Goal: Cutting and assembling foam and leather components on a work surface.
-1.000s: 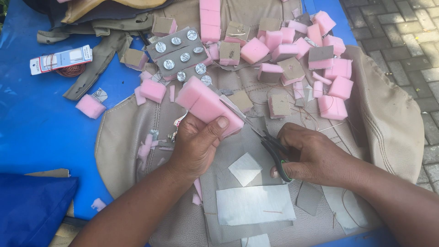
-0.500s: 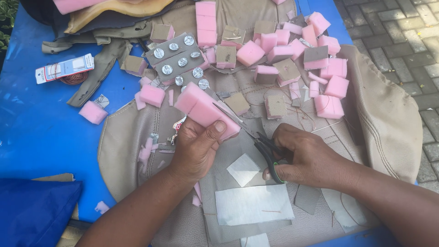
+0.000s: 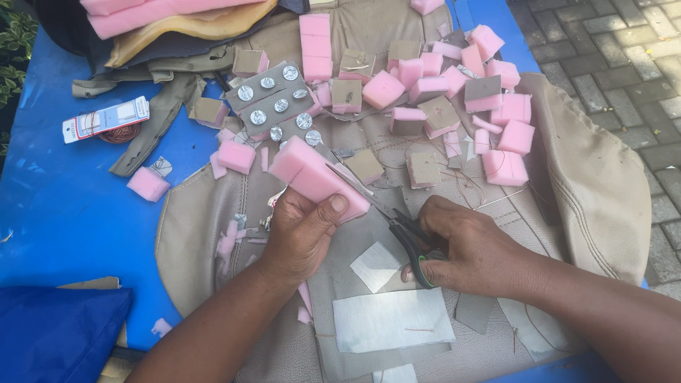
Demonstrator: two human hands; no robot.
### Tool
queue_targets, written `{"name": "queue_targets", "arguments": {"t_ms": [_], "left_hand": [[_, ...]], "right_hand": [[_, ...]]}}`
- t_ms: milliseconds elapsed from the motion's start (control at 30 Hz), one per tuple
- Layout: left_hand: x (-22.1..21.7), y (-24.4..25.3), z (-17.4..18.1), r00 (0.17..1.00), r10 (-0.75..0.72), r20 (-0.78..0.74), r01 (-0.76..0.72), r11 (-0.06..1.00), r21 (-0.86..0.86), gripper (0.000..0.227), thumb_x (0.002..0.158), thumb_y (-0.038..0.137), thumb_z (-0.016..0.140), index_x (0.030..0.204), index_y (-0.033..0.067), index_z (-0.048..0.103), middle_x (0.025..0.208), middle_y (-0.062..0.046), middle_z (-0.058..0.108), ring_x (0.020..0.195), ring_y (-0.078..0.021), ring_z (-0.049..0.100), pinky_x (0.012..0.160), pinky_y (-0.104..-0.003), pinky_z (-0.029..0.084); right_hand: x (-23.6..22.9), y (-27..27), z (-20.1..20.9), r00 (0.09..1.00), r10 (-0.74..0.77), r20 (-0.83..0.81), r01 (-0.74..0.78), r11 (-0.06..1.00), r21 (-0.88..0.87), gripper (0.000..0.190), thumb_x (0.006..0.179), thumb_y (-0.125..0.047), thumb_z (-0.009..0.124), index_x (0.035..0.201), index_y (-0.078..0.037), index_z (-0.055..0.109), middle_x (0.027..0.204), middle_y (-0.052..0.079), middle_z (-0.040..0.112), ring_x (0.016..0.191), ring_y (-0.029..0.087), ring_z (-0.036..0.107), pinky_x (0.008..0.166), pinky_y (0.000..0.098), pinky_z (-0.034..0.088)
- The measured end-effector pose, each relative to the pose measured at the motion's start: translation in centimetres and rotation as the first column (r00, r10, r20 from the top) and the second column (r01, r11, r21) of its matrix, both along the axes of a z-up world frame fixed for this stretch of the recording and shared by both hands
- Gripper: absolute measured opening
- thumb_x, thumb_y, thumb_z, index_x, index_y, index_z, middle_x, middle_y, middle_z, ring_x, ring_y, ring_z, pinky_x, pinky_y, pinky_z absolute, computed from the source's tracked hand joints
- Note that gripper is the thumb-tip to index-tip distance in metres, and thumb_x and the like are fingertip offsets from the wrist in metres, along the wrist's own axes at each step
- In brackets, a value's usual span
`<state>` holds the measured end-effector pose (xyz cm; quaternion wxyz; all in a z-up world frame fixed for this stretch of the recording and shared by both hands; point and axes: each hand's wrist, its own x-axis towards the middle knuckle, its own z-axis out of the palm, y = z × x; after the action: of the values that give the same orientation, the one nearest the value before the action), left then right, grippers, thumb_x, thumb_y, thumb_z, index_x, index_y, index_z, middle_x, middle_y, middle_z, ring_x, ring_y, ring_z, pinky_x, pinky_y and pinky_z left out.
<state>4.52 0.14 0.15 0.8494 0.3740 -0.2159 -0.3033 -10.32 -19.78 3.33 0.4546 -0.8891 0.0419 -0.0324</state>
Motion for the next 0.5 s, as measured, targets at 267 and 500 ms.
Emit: {"name": "queue_targets", "arguments": {"t_ms": [267,500], "left_hand": [[-0.1,0.1,-0.8,0.998,0.021,0.051,-0.022,1.000,0.015,0.026,0.089,0.000,0.069,0.113,0.0035,0.060,0.092,-0.011,0.068,0.086,-0.0129,0.066,0.077,-0.030,0.062],[0.3,0.0,-1.1,0.998,-0.020,0.067,0.017,0.998,0.054,0.025,0.089,0.001,0.070,0.113,0.0021,0.063,0.094,-0.012,0.070,0.089,-0.0136,0.067,0.081,-0.032,0.062]], "right_hand": [[-0.1,0.2,-0.3,0.999,-0.010,0.052,0.008,0.999,0.037,0.054,0.066,-0.042,0.095,0.076,0.005,0.071,0.064,0.019,0.064,0.034,0.019,0.058,0.027,0.0299,0.050],[-0.1,0.5,0.4,1.000,-0.002,0.017,0.002,1.000,0.031,0.059,0.066,-0.048,0.094,0.078,0.005,0.071,0.066,0.021,0.065,0.038,0.021,0.060,0.029,0.0316,0.052]]}}
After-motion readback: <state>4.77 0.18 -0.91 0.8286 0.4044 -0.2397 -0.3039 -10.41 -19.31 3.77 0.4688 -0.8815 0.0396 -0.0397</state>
